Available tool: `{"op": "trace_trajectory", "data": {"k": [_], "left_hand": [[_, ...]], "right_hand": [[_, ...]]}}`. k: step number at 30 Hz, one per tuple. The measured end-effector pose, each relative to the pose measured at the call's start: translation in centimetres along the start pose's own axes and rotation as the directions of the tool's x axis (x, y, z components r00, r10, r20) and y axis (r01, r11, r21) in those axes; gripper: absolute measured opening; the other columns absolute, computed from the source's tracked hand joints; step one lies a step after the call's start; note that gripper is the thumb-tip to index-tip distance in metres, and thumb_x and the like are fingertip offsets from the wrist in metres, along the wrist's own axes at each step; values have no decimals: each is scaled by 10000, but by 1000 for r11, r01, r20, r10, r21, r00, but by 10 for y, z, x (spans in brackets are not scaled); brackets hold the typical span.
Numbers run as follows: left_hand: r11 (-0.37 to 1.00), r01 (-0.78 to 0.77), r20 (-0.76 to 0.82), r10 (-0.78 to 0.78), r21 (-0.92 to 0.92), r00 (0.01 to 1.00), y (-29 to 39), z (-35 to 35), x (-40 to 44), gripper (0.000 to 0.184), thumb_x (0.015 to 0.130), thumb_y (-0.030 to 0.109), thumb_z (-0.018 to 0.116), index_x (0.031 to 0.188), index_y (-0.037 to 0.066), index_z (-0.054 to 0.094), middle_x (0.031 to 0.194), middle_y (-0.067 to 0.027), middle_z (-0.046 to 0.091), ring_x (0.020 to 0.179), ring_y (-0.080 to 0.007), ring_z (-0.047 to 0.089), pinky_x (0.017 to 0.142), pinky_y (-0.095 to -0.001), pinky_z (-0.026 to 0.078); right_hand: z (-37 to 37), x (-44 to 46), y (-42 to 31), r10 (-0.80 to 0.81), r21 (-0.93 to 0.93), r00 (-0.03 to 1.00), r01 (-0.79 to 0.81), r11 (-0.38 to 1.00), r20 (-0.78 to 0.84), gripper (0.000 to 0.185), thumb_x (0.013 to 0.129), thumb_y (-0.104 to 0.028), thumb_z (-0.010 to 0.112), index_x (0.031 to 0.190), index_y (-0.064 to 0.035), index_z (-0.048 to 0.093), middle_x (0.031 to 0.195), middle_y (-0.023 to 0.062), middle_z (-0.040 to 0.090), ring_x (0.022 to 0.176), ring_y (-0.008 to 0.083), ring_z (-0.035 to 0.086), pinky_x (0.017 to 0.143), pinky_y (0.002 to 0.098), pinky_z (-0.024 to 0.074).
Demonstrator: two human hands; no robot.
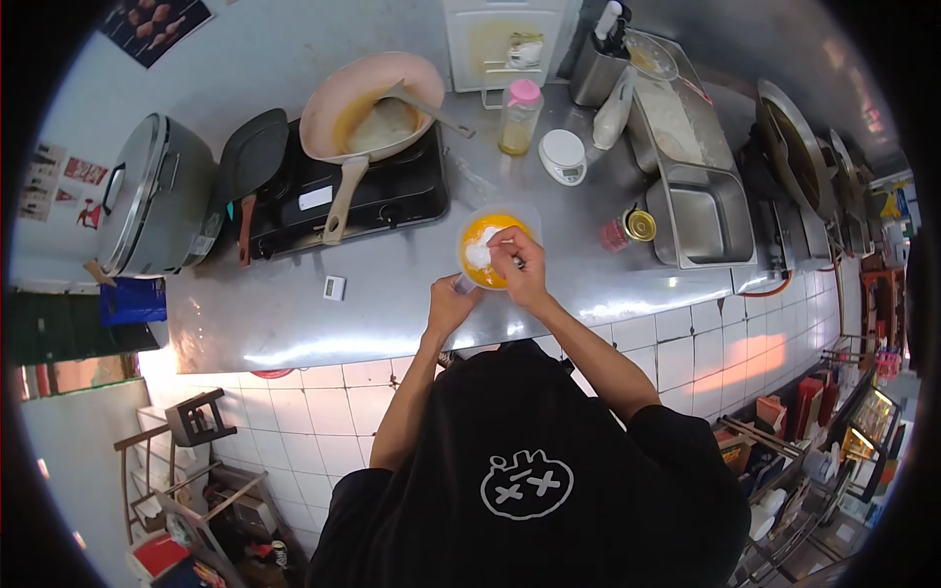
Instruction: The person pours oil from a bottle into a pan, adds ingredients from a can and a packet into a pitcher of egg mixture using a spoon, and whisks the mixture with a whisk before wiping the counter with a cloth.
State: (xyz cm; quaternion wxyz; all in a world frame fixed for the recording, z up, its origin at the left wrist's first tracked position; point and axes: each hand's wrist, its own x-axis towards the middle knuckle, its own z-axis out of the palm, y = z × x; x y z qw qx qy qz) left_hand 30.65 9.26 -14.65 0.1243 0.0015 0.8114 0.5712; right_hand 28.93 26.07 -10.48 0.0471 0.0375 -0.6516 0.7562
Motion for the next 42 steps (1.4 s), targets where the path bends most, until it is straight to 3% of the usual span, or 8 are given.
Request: {"op": "trace_trajectory", "data": {"k": [9,18,22,25,28,33,36,42], "left_hand": [[992,39,-75,-30,117,997,-29,-50,-32,284,743,218,737,894,-22,723,693,-186,681,642,-194,662,637,-349,512],[986,114,-115,-101,120,988,-31,-56,-35,284,687,172,665,868,-43,709,778,-285,659,776,-406,677,711,-416,533],[980,112,-137,-89,165,987,-27,-57,-35,287,653,186,663,836,-30,713,807,-281,659,794,-433,661,774,-441,551],[983,131,-148,-112,128,983,-27,-57,-36,295,632,189,658,814,-38,705,798,-284,656,782,-449,653,772,-447,553],[969,88,-225,-35,231,974,-50,-44,-29,286,624,177,643,809,-31,707,786,-278,656,779,-461,646,775,-448,555],[986,118,-87,-108,121,990,-38,-52,-38,348,665,174,655,950,-17,715,880,-298,664,899,-425,660,857,-413,540],[988,113,-6,-113,101,994,-31,-56,-50,383,710,193,687,1028,-21,695,957,-283,671,942,-425,652,897,-416,521],[993,23,221,3,-115,975,-46,-128,-3,500,928,355,564,1244,-32,563,1115,-247,664,1072,-415,624,953,-438,486]], "right_hand": [[-9,53,-59,-159,643,983,63,763,92,531,1026,-221,488,524,-76,394,458,19,405,410,112,378,436,299,290],[26,53,-2,-30,131,997,21,991,70,540,1026,-228,489,511,-102,383,457,32,432,386,123,379,422,308,297],[12,64,-43,-2,446,994,-48,894,111,510,1019,-259,506,548,-117,375,458,10,355,375,127,343,399,316,286],[27,51,13,39,1,996,-39,999,86,518,1035,-286,457,554,-130,346,448,-2,320,369,125,299,400,314,266],[35,76,-57,26,293,986,-74,953,166,526,1043,-264,447,557,-133,293,450,-6,301,384,105,294,399,304,261],[37,51,-22,121,71,977,-135,988,178,531,1056,-272,411,556,-130,302,445,1,297,385,98,298,401,303,288],[24,61,-67,21,381,992,-66,922,122,518,1045,-238,457,555,-103,359,458,10,357,398,104,342,415,295,309],[25,30,-17,58,44,981,-67,997,186,546,1042,-262,479,534,-72,412,474,36,437,426,115,421,443,279,353]]}}
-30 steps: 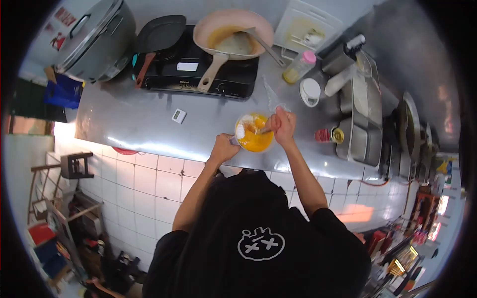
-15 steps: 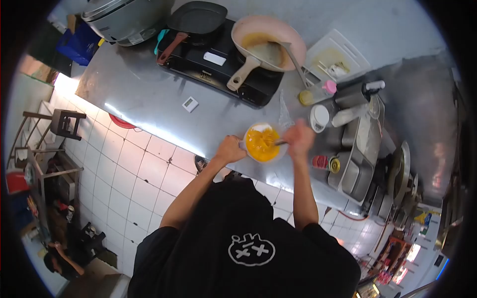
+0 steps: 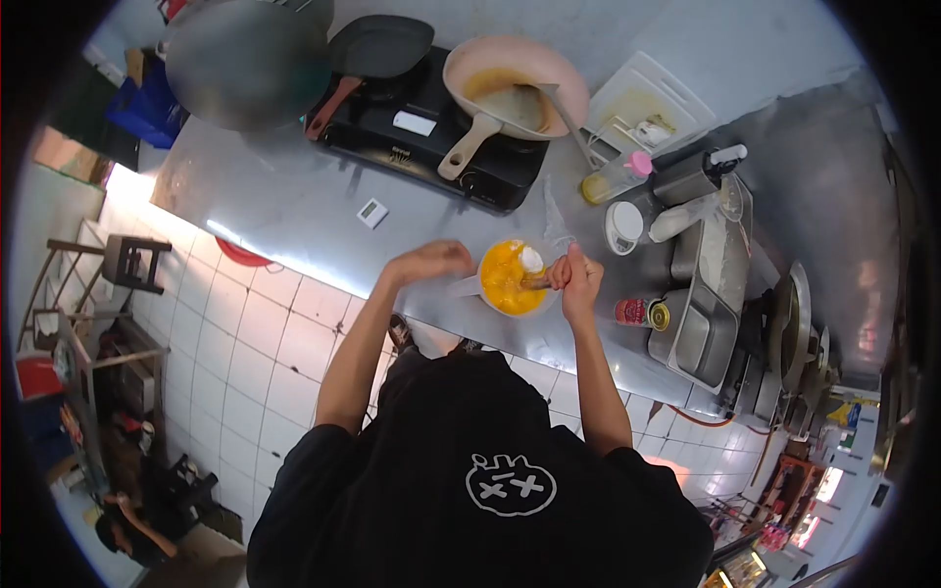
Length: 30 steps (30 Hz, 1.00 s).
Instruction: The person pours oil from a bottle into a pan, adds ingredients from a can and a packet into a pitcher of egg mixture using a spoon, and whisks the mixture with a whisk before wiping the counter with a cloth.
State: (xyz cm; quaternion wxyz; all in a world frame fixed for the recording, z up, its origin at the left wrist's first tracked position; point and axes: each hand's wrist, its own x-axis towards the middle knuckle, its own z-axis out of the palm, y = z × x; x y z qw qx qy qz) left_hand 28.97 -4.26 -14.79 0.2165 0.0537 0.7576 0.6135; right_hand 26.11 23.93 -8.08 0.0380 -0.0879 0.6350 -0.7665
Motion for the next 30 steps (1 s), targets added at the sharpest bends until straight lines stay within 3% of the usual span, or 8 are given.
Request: {"op": "trace_trajectory", "data": {"k": [4,10,13,15,16,19,25,30], "left_hand": [[775,376,-499,-91,508,862,2,-10,85,417,1019,364,413,1107,-3,590,1097,-211,684,1037,-364,659,857,-407,526],[626,370,-460,-22,686,888,-24,-10,140,467,1026,415,369,1034,13,608,1018,-226,698,988,-354,686,813,-438,545],[686,388,-571,49,615,820,-49,-10,150,480,1020,441,384,898,41,618,853,-168,710,811,-291,716,686,-423,549],[926,336,-462,-376,-171,803,-54,-11,155,497,1018,457,390,823,57,611,741,-114,662,674,-239,670,586,-386,518],[772,289,-286,-512,-566,810,-58,-10,158,509,1016,465,393,786,64,608,685,-86,638,606,-212,646,536,-368,502],[672,143,-294,-492,-727,819,-59,4,156,526,1017,476,387,771,67,608,619,-38,551,493,-155,528,436,-323,410],[880,86,-509,-346,-466,788,-62,4,147,571,992,530,406,779,45,620,618,-33,555,471,-141,504,424,-299,375],[857,74,-468,-348,-509,812,-64,5,140,591,975,538,417,871,18,679,702,-105,650,625,-231,654,551,-377,503]], "right_hand": [[5,-9,1,20,-79,996,-27,996,-87,564,1047,-280,457,528,-79,367,472,46,416,420,132,408,474,310,415],[4,-21,7,-13,-42,992,8,999,-124,554,1041,-255,467,525,-77,371,466,47,414,415,134,400,452,302,364],[5,-22,4,35,50,989,-28,998,-145,547,1038,-252,470,529,-84,361,461,46,405,408,136,380,450,300,351],[3,-23,6,57,89,988,-45,995,-141,544,1036,-253,472,533,-89,351,458,44,396,403,137,364,452,301,354],[2,-24,8,60,96,988,-46,994,-145,542,1036,-254,473,534,-91,348,458,45,395,403,137,360,451,302,353],[4,-23,8,66,88,987,-54,995,-147,536,1035,-255,473,539,-97,346,460,47,391,406,138,356,456,310,365],[11,-17,2,94,51,988,-89,995,-120,518,1038,-264,462,558,-101,357,469,50,392,420,142,375,504,337,436],[10,-11,6,127,21,986,-125,992,-108,494,1035,-272,452,580,-116,339,479,42,368,431,151,368,537,370,451]]}}
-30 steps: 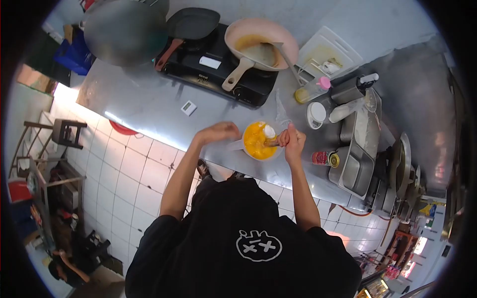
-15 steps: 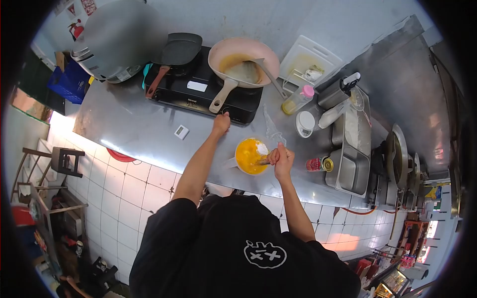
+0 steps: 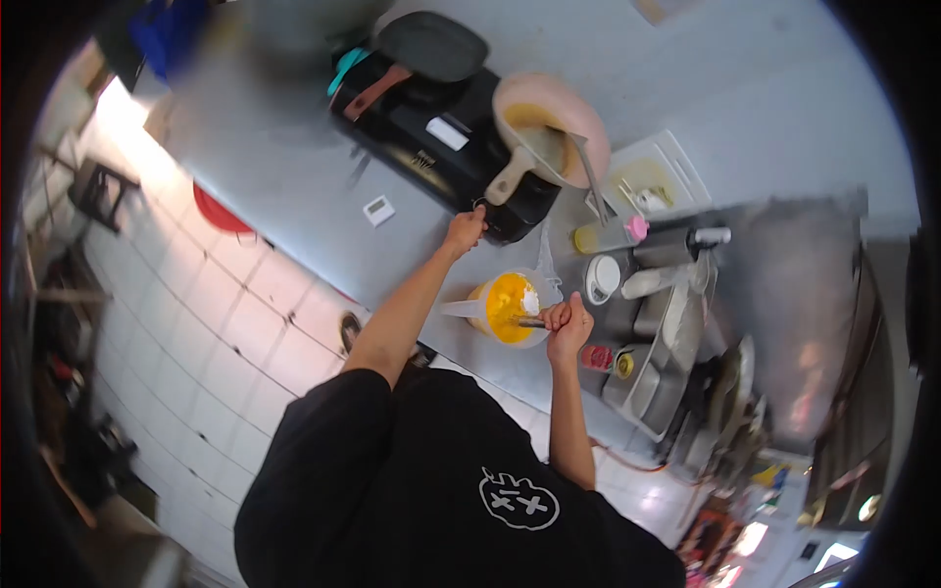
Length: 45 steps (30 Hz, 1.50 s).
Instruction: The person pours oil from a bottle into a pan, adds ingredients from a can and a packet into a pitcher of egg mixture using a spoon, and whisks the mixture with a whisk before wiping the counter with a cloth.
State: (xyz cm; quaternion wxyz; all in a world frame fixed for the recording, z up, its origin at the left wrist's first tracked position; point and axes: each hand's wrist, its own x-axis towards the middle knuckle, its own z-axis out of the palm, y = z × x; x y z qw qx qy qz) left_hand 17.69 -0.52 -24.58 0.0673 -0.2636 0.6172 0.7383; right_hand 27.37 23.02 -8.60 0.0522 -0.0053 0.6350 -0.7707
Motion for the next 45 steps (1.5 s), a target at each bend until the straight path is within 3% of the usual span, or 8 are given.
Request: {"op": "trace_trajectory", "data": {"k": [3,5,15,19,25,28,41,45], "left_hand": [[931,-188,20,191,314,981,-2,0,8,551,982,480,415,984,13,706,883,-198,711,897,-345,702,768,-469,549],[902,-89,-32,113,422,993,19,0,-7,475,984,410,425,1045,37,713,1032,-234,692,1098,-384,628,924,-500,506],[978,-115,-84,131,176,988,21,2,-22,393,972,338,467,949,43,725,1006,-196,705,964,-368,679,837,-495,540],[926,-258,-65,286,274,956,9,8,-12,347,961,298,480,919,70,740,930,-168,719,907,-349,695,809,-457,554],[922,-244,-26,264,302,964,14,3,-10,252,904,279,569,870,114,757,910,-122,733,876,-301,711,760,-426,556],[920,-279,-19,296,277,955,13,-4,-15,328,966,261,477,877,86,740,896,-138,727,842,-320,711,764,-437,561],[962,-211,-135,235,174,963,6,2,-16,427,957,343,468,765,63,727,791,-160,715,741,-338,695,716,-443,541],[979,-201,10,201,22,980,-7,-29,-58,435,966,325,427,835,7,694,839,-203,697,813,-405,668,790,-490,521]], "right_hand": [[3,4,0,55,9,998,-55,998,-21,484,1026,-290,451,589,-130,318,481,33,342,437,158,353,556,383,446],[12,1,-1,56,-42,998,-57,997,-27,481,1020,-312,446,593,-141,305,479,28,329,438,166,341,553,378,426],[40,8,-8,72,-188,995,-84,979,-70,464,1020,-306,439,610,-143,297,496,8,277,459,160,305,610,384,419],[48,6,-7,38,-275,997,-53,960,-61,462,1016,-306,441,605,-152,296,495,12,271,457,162,303,605,387,420],[53,-2,-5,-5,-321,993,-34,946,-121,456,1008,-305,446,603,-152,303,490,17,277,458,164,313,614,390,431],[51,-3,-4,-2,-318,989,-46,947,-150,454,1000,-307,450,600,-152,301,486,18,277,455,162,309,606,383,423],[53,0,-6,6,-336,978,-77,939,-208,476,979,-299,484,567,-171,282,479,-8,260,455,148,294,622,385,408],[42,-3,-12,-12,-296,988,-34,955,-153,494,969,-311,486,553,-181,254,468,-8,244,444,145,282,594,376,396]]}}
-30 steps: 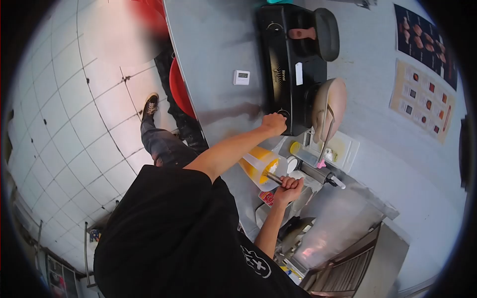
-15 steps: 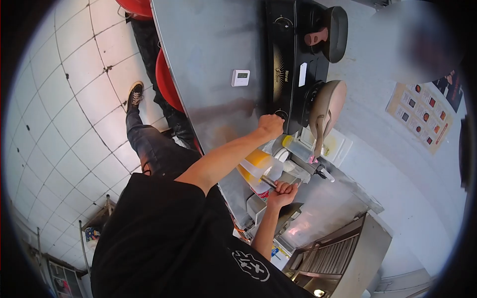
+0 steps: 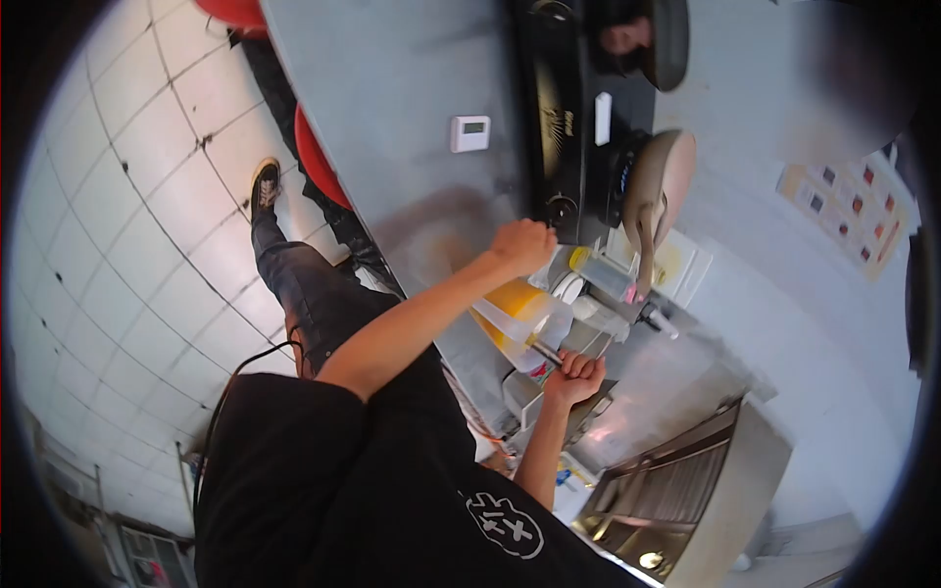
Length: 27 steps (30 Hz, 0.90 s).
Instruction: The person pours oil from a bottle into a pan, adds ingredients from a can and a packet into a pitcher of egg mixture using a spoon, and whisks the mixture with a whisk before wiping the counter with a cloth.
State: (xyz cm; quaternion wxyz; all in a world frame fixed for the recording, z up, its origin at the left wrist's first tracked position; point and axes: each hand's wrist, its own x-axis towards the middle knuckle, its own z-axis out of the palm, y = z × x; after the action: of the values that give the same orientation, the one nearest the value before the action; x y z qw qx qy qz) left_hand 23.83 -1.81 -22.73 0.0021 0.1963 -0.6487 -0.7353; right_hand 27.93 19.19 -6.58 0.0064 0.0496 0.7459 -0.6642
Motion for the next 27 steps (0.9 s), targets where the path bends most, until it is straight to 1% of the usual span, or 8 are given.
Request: {"op": "trace_trajectory", "data": {"k": [4,10,11,13,14,17,20,27], "left_hand": [[946,-305,449,321,-109,834,-9,-57,-82,318,901,284,539,1025,7,636,977,-204,668,1022,-377,602,981,-487,419],[769,-561,269,495,308,826,11,-33,-138,478,746,236,729,1161,30,608,992,-203,669,1003,-369,621,990,-451,428],[821,-465,319,367,330,874,19,-22,-142,475,740,227,731,1148,15,611,978,-211,672,974,-371,634,955,-439,453],[861,-276,362,117,427,925,41,-5,-134,468,729,208,736,1123,-14,619,949,-225,678,916,-375,660,886,-416,503],[875,-278,357,131,397,925,48,-2,-129,464,724,203,739,1115,-20,627,937,-231,679,891,-376,667,853,-406,515],[892,-236,348,96,386,933,43,3,-131,433,724,189,753,1096,-17,672,906,-232,697,853,-341,695,796,-372,533],[858,-171,475,-93,484,875,52,6,-123,444,759,225,744,1118,-25,666,927,-217,710,871,-313,697,830,-375,526],[690,-247,481,-167,680,860,85,-23,-139,551,827,347,729,1262,49,568,1186,-145,631,1117,-260,590,939,-355,477]], "right_hand": [[-13,1,-40,-75,139,996,69,988,41,511,968,-313,466,528,-192,236,436,-16,216,384,134,199,468,339,309],[-48,22,-34,-168,309,979,125,943,119,512,998,-284,399,516,-170,271,435,1,256,392,134,242,447,335,284],[-52,22,-10,-93,299,995,83,951,20,516,1001,-267,400,510,-159,285,438,10,271,391,136,253,442,335,284],[-48,11,-23,-208,302,946,128,945,248,532,1012,-270,390,510,-152,259,432,-1,244,379,137,233,426,335,267],[-46,19,-32,-278,305,884,165,938,376,540,1017,-271,384,510,-149,245,429,-6,231,373,137,223,418,335,258],[-74,39,-23,-258,534,938,98,840,233,526,1000,-201,455,505,-101,307,444,15,328,389,143,289,426,332,292],[-50,30,23,-264,155,915,226,962,307,526,993,-182,502,494,-67,378,450,31,402,389,125,356,417,305,303],[-61,54,-15,-273,514,890,52,856,366,520,987,-173,532,497,-15,462,467,38,475,384,118,413,405,273,311]]}}
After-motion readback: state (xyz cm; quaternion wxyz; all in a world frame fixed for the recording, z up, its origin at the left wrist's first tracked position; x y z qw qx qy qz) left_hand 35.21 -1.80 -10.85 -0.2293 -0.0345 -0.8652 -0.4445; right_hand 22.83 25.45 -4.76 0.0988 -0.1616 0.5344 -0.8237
